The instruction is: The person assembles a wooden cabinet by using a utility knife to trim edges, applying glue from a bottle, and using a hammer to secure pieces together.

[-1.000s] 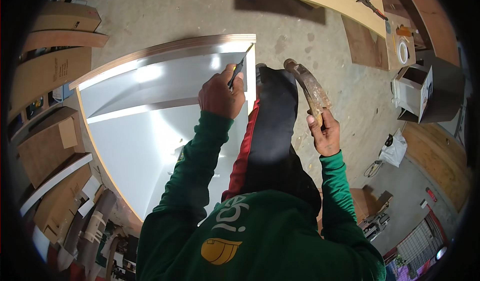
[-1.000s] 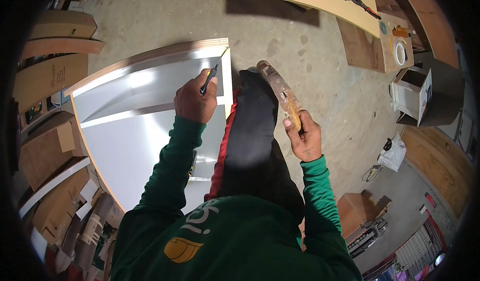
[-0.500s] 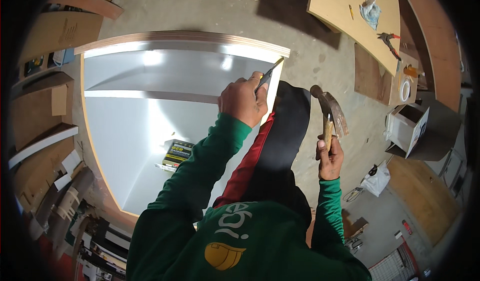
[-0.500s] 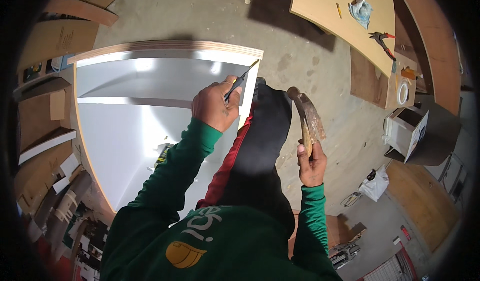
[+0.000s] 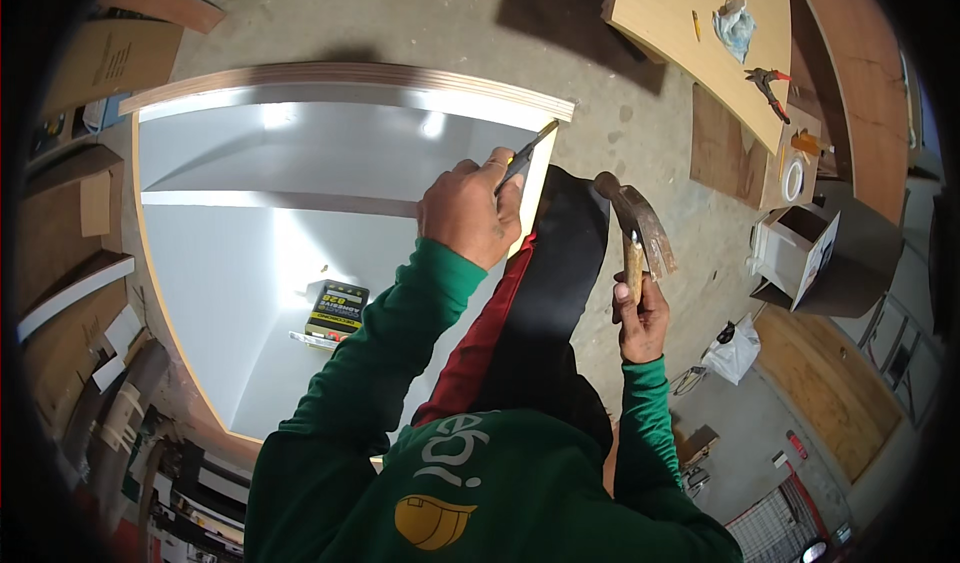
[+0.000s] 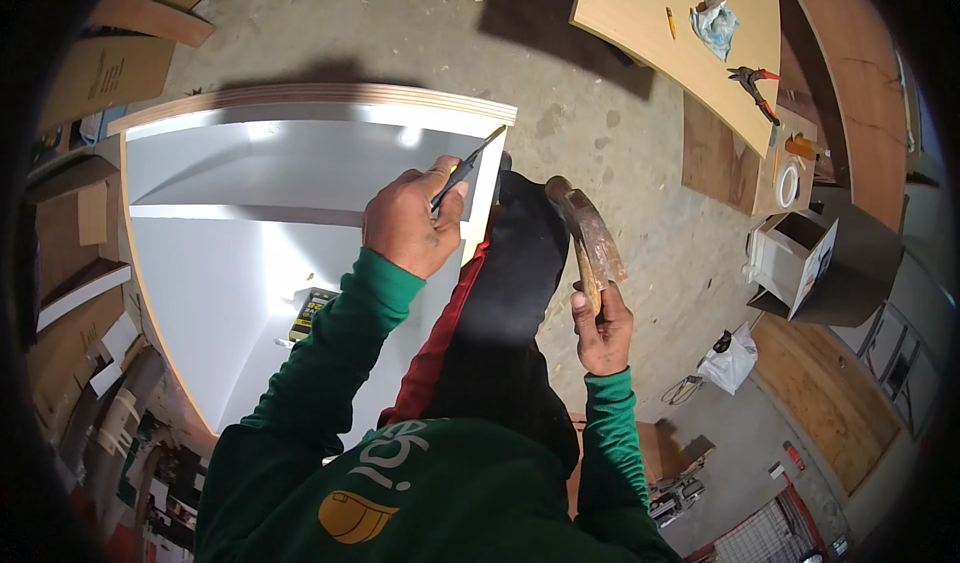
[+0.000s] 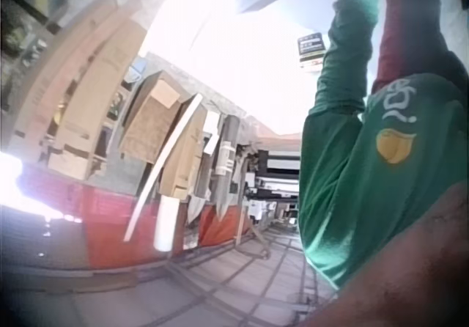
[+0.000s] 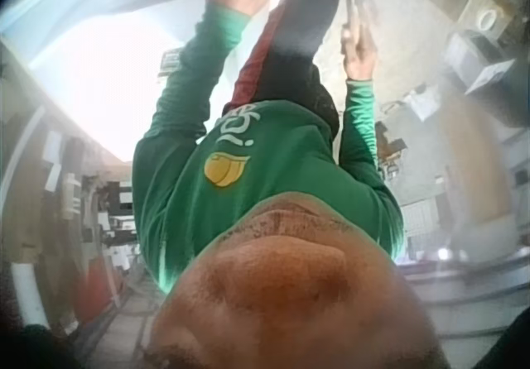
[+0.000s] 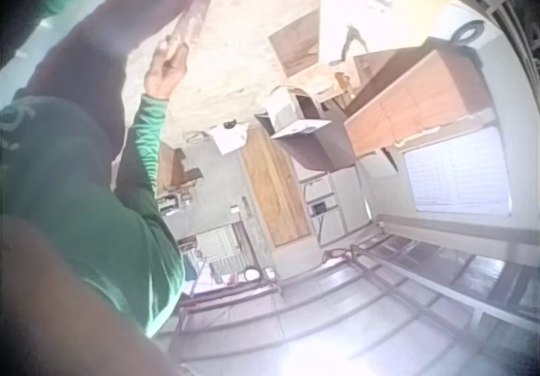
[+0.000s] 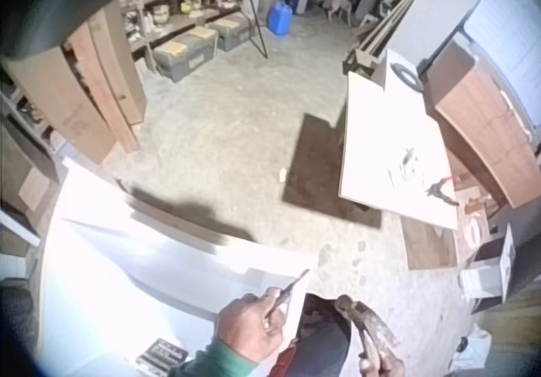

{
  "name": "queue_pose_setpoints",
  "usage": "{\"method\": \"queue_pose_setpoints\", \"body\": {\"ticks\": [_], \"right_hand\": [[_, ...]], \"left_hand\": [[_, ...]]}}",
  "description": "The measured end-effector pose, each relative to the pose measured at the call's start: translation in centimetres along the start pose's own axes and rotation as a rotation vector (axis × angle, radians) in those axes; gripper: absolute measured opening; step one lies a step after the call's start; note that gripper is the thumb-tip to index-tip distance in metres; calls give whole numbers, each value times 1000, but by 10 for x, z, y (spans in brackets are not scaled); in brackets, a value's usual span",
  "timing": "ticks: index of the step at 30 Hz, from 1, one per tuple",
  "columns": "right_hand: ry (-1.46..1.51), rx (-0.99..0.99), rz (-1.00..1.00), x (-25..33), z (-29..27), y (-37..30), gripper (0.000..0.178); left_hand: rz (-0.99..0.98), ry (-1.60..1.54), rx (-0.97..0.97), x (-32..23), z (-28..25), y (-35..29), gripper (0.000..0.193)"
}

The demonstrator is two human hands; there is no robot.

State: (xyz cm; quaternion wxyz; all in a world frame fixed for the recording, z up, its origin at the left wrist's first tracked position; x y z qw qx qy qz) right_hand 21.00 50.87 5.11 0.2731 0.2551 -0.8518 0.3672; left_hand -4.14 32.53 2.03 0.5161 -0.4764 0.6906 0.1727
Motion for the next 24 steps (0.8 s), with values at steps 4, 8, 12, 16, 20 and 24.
{"method": "queue_pose_setpoints", "body": {"ticks": [4,8,12,16,20,24], "right_hand": [[6,4,9,-5,1,2,35],[-13,7,24,-3,1,3,36],[-33,8,19,-6,2,4,35],[-61,8,-48,-5,1,6,34],[-18,-28,-168,-1,1,15,33],[-253,72,-366,38,-3,29,26]], "left_hand": [[-4,3,13,-3,-4,2,33],[-28,-15,28,-1,-5,3,32],[-2,-22,36,1,-3,2,31],[-11,-36,53,-1,-4,5,32],[12,-40,59,-4,-4,7,32],[19,-28,63,-3,-5,6,32]]}}
Point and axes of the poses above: each hand's wrist, its own y-axis towards the middle knuckle, its own z-axis out of the palm, x = y × z, the point moved 6 cm from there along y, towards the middle knuckle, and after that the axes turned 15 degrees about -y, right-handed, at the moved point
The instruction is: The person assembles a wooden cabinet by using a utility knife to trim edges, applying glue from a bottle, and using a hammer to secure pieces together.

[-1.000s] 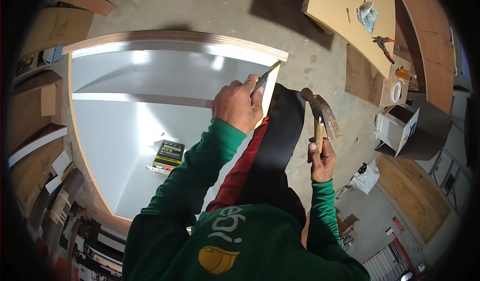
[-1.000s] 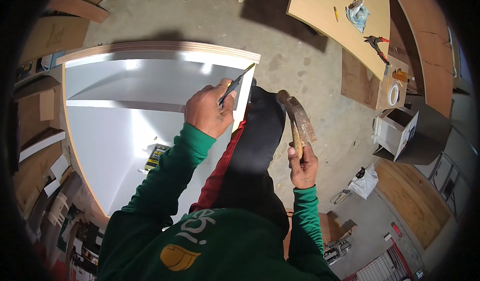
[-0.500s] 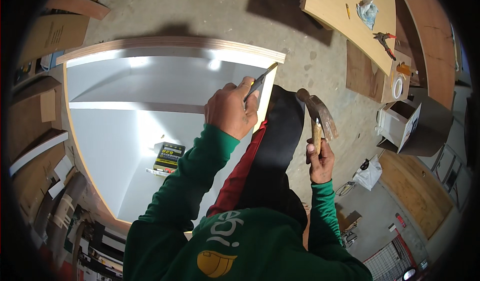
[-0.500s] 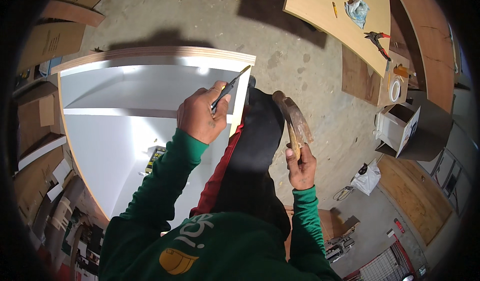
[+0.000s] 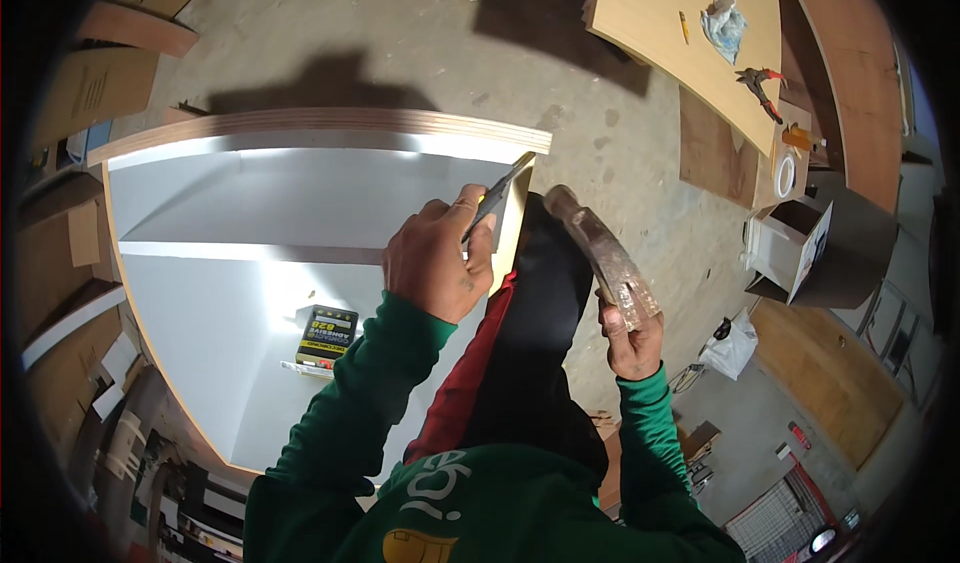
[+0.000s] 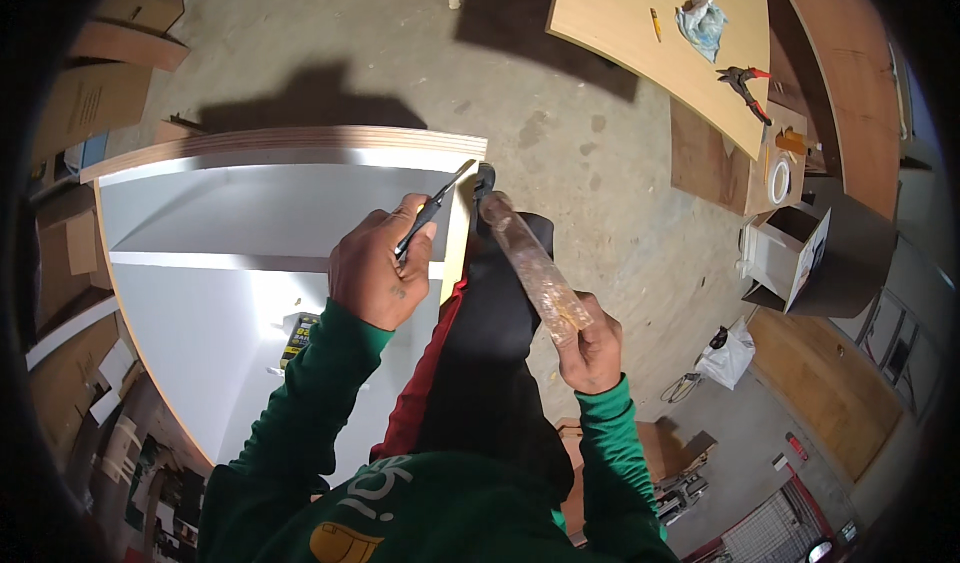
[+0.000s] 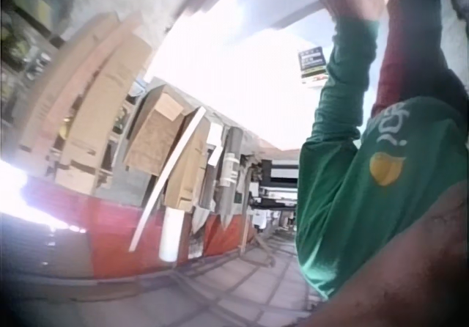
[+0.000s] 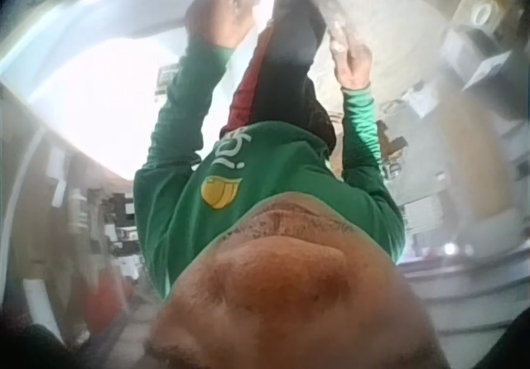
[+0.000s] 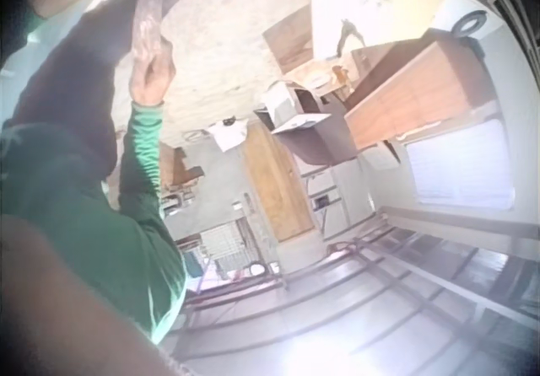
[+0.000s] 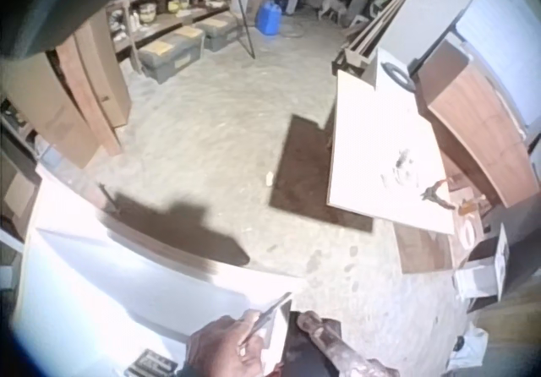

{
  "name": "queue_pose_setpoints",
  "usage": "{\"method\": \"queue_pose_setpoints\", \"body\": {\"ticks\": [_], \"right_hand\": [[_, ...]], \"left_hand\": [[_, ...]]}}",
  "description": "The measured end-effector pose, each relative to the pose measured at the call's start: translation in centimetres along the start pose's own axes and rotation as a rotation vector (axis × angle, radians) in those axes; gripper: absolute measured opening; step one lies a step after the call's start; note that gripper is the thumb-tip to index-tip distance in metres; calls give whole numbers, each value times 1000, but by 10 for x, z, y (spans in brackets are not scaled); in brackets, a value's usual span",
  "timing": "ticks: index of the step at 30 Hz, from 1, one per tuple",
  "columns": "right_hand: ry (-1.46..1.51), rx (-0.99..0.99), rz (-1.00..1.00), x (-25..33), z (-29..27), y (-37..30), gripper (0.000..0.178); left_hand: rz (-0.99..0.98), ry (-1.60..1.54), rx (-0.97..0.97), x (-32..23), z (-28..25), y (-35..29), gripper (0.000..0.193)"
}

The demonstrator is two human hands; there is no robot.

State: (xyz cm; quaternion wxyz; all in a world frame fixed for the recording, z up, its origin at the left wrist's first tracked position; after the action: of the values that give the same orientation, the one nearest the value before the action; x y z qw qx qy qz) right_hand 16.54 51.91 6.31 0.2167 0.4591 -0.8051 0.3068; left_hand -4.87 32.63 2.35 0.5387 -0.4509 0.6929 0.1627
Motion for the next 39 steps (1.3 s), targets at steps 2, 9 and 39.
{"method": "queue_pose_setpoints", "body": {"ticks": [2,9,39], "right_hand": [[-32,2,-30,12,-2,11,26],[-112,39,-29,14,-3,38,29],[-42,45,210,-24,5,-10,36]], "left_hand": [[10,7,-2,1,2,1,33],[46,27,-1,-1,2,2,34],[100,46,42,-8,5,6,33]]}}
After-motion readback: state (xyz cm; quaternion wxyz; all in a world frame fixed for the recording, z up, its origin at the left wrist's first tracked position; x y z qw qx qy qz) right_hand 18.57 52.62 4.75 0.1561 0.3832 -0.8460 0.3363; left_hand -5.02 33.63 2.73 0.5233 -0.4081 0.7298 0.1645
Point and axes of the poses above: each hand's wrist, its own y-axis towards the middle knuckle, its own z-axis out of the palm, x = y × z, the point moved 6 cm from there along y, towards the middle knuckle, and after that the axes turned 15 degrees about -y, right-handed, at the moved point
